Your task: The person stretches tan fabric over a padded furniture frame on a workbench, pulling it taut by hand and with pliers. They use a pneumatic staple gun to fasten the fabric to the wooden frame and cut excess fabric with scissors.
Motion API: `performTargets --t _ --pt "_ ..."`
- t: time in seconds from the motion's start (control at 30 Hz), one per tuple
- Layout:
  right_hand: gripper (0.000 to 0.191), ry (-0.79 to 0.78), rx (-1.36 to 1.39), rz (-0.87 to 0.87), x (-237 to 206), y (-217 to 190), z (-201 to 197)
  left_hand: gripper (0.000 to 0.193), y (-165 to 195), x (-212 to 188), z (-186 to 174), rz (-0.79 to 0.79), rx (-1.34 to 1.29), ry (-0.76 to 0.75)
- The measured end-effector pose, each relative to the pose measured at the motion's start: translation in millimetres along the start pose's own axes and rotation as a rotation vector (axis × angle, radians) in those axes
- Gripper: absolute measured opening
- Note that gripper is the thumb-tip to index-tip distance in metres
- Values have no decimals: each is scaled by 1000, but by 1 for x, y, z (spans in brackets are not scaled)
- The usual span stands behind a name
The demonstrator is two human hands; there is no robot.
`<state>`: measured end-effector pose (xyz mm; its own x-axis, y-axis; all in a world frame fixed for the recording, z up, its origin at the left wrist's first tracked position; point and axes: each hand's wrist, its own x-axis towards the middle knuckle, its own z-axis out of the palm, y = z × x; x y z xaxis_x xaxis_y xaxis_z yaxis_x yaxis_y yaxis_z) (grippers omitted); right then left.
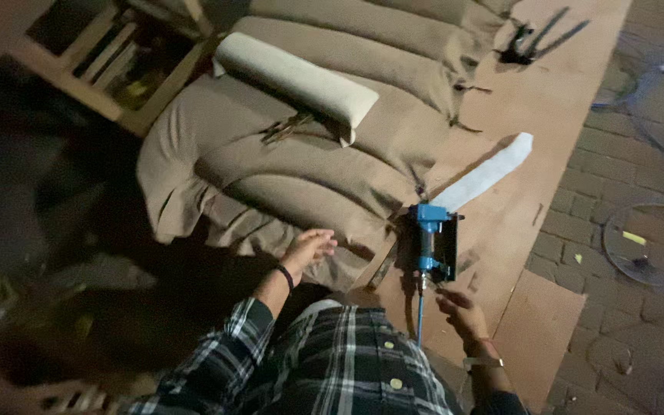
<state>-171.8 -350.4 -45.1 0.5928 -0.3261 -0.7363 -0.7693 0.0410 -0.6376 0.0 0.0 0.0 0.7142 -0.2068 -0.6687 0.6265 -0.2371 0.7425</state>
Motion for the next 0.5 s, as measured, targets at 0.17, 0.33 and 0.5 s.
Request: performTargets --t 0.17,0.33,0.5 --pt "48 -107 33 -140 7 -8 11 39 -8 -13 -14 55 -225 26" --pt "47 -147 87 -107 9 -11 25 39 -13 -12 -20 42 -193 82" --pt "44 -158 69 -140 13 -2 33 38 -16 -4 -33 -7 -271 34"
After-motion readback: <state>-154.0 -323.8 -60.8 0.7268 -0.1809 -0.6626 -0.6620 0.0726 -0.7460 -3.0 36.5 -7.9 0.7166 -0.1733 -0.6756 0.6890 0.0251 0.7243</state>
